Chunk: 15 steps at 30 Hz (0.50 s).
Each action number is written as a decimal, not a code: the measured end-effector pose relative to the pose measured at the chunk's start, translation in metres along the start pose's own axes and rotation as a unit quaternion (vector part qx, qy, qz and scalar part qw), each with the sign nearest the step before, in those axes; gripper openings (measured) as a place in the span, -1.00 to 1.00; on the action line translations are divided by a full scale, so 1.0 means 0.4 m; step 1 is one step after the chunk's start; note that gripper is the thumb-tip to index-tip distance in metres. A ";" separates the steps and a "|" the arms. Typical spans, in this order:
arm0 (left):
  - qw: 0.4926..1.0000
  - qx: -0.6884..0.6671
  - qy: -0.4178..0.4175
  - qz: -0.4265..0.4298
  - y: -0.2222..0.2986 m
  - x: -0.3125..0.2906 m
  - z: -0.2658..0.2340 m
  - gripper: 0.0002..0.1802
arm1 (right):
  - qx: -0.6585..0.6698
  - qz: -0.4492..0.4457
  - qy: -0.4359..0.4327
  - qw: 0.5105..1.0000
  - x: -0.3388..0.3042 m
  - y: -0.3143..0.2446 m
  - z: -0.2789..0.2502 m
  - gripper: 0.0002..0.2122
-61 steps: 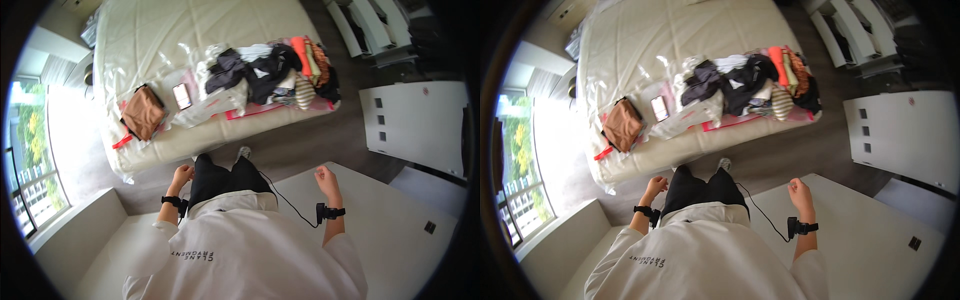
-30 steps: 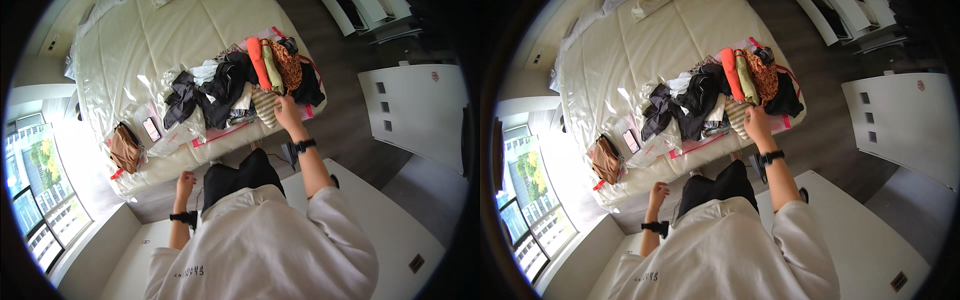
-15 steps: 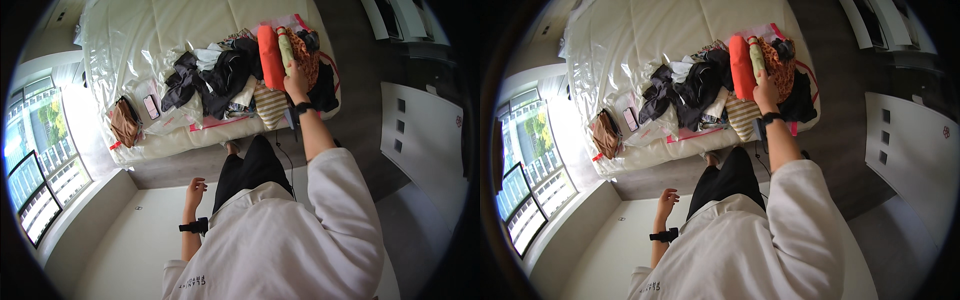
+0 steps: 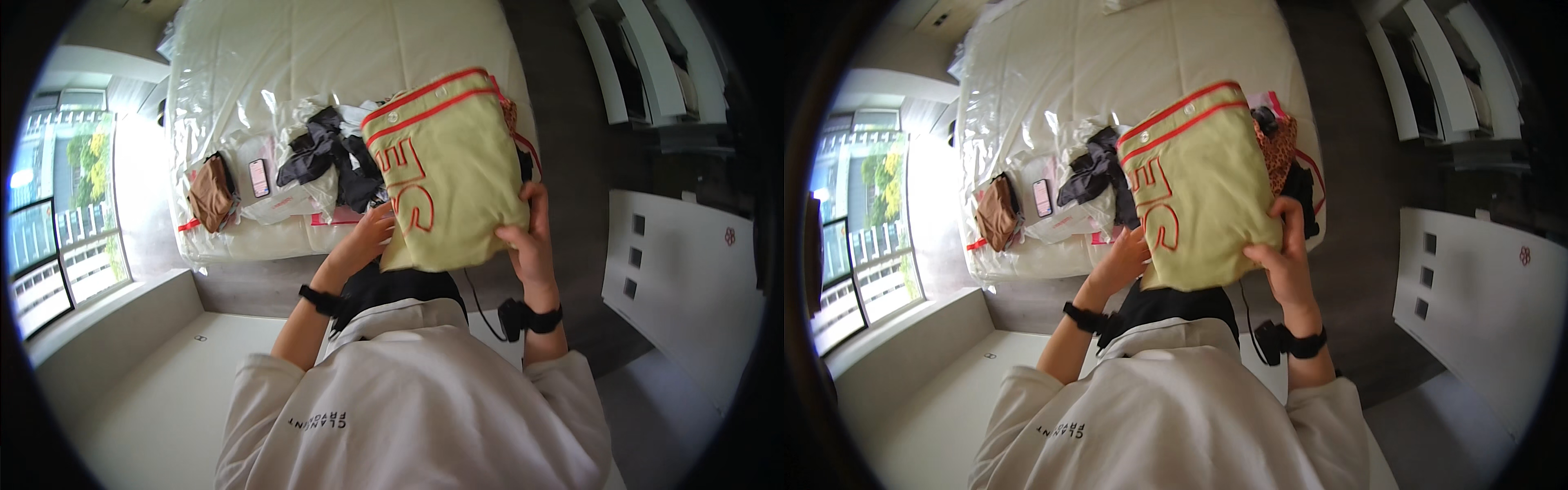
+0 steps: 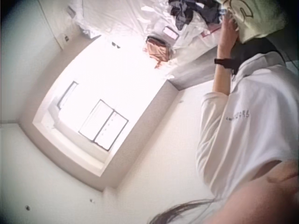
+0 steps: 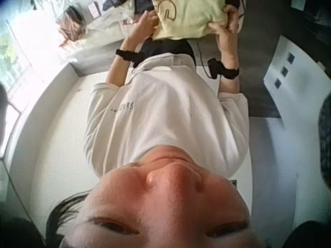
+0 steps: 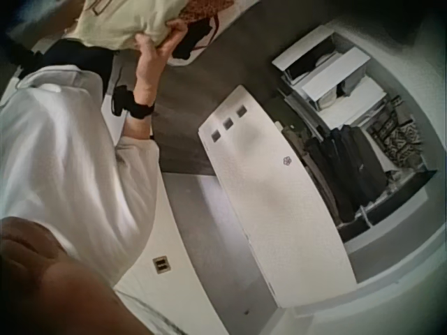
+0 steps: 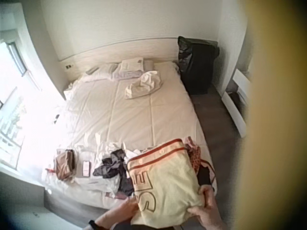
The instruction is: The person folds several garments one by one, including a gray top, a brown top, a yellow top with red stripes, and a leopard-print top. Each item is smoothed and folded into a compact shape and placed on a bed.
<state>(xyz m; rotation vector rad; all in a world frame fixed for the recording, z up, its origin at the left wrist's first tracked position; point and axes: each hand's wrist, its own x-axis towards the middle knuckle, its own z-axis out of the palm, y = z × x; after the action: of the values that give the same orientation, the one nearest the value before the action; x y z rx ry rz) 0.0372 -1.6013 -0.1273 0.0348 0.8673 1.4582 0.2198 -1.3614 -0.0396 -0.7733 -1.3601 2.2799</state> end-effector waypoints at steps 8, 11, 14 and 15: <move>0.989 0.004 0.064 0.135 0.094 -0.028 0.157 -0.33 | -0.255 0.158 -0.100 0.949 -0.064 0.150 -0.001 -0.59; 0.966 0.215 0.042 0.138 0.080 -0.091 0.182 -0.26 | -0.219 0.072 -0.121 0.965 -0.105 0.145 0.080 -0.44; 0.922 0.306 -0.030 0.236 0.071 -0.130 0.223 -0.39 | 0.086 0.174 -0.136 0.971 -0.138 0.129 0.201 -0.44; 0.939 0.268 -0.029 0.214 0.078 -0.152 0.228 -0.42 | 0.093 0.161 -0.114 0.976 -0.134 0.129 0.235 -0.47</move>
<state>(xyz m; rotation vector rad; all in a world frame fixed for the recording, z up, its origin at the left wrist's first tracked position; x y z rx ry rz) 0.0668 -1.6053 -0.0173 0.7092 1.2401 1.5629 0.2009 -1.4798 -0.0353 -0.7330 -1.1559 2.7778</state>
